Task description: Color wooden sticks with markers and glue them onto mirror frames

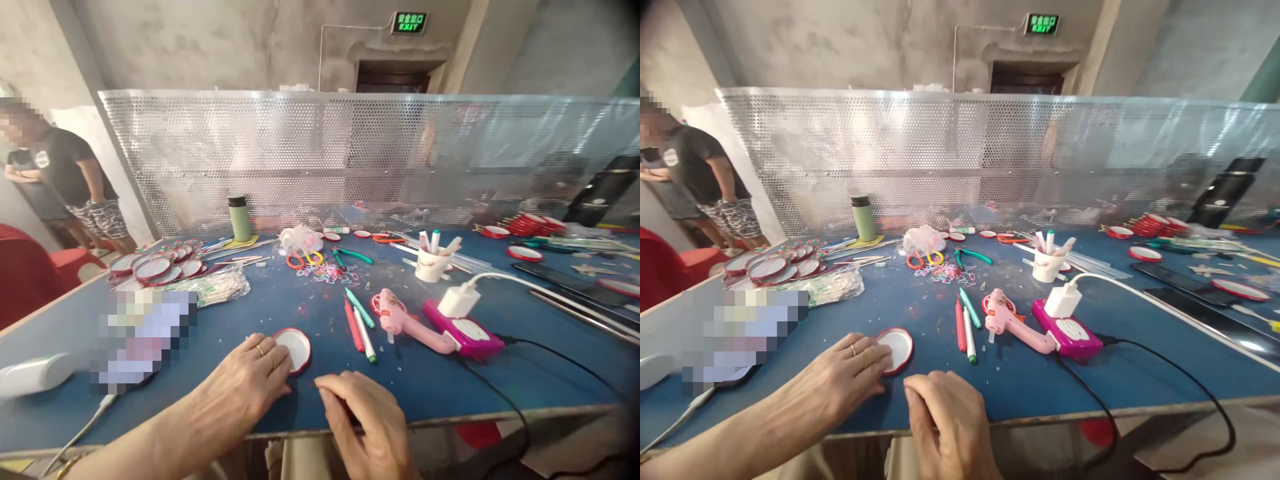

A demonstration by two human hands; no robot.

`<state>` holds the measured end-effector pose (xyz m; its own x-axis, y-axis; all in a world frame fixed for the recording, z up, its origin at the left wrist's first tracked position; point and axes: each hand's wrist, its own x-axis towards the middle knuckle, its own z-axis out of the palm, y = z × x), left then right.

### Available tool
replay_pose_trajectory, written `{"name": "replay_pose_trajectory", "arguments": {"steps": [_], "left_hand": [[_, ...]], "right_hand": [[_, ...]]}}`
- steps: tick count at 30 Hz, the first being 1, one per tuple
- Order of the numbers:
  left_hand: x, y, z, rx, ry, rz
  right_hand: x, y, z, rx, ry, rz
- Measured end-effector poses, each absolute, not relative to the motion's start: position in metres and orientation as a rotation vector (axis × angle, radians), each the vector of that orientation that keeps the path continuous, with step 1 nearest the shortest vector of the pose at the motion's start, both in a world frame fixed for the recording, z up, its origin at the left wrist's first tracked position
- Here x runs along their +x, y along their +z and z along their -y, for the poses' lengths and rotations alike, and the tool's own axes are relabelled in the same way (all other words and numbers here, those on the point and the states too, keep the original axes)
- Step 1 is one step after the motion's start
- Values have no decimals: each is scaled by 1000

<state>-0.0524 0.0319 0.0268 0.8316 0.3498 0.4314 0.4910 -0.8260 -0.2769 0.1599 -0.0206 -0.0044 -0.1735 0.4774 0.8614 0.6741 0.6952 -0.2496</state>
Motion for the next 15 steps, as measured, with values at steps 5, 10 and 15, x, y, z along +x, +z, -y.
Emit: {"name": "replay_pose_trajectory", "arguments": {"steps": [5, 10, 15], "left_hand": [[-70, 29, -19, -2675, -698, 1024], [-58, 38, -29, -2777, -523, 1382], [-45, 38, -42, -2926, -454, 1412]], "right_hand": [[164, -4, 22, -921, -137, 1851], [166, -4, 25, -990, -50, 1845], [169, -3, 26, -1035, 44, 1882]]}}
